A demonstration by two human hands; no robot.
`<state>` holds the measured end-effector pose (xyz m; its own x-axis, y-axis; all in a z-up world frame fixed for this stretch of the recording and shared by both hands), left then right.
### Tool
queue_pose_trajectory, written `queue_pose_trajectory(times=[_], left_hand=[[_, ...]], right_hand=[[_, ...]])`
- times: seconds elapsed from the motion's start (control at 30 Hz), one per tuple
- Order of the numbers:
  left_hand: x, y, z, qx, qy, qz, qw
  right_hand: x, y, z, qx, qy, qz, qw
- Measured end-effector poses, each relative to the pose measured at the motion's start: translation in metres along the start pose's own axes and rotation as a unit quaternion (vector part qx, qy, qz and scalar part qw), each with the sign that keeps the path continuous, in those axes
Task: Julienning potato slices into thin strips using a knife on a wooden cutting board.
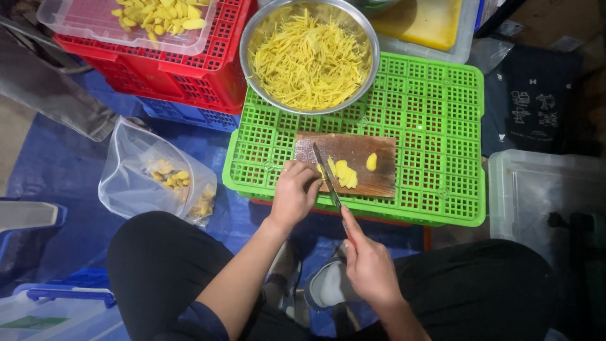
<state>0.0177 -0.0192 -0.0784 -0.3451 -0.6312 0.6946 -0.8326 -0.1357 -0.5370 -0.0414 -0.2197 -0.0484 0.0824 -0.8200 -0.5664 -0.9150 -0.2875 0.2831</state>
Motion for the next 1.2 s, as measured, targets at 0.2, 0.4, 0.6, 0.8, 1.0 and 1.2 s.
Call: queue_pose_trajectory(times=[0.2,0.4,0.6,0.8,1.0,1.2], left_hand=[[0.002,-0.002,-0.001,-0.007,-0.009,0.021,1.0],[0.007,-0.003,-0.003,-0.001,-0.019,0.029,0.999],[0.005,-0.003,-0.001,-0.008,-0.015,0.03,0.999],[0.013,-0.01,-0.004,-0.027,-0.016,0.028,0.999],[0.018,-0.013,-0.008,-0.063,-0.029,0.026,0.997],[0.016,-0.01,-0.006,-0.048,-0.029,0.014,0.998]], right_hand=[[-0.005,0.003,-0.003,0.01,-0.017,0.0,1.0],[-0.007,0.005,-0.003,0.005,-0.018,0.009,1.0],[-0.007,0.003,-0.002,0.011,-0.02,-0.005,1.0],[0.0,-0.001,-0.001,-0.004,-0.01,-0.001,1.0],[-0.01,-0.02,0.008,0.027,-0.013,-0.027,0.999],[-0.004,-0.015,0.002,-0.002,-0.002,0.034,0.999]])
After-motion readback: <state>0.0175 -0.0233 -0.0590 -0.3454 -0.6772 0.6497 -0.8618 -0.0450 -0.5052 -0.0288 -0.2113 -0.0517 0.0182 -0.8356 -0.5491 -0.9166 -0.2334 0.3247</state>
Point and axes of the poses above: each hand's wrist, its own y-axis away from the middle knuckle, its own z-axis out of the palm, x = y × z, the point moved 4 cm from there along -y, towards the middle knuckle, and after that the axes turned 5 degrees about x, right-handed, at the moved point
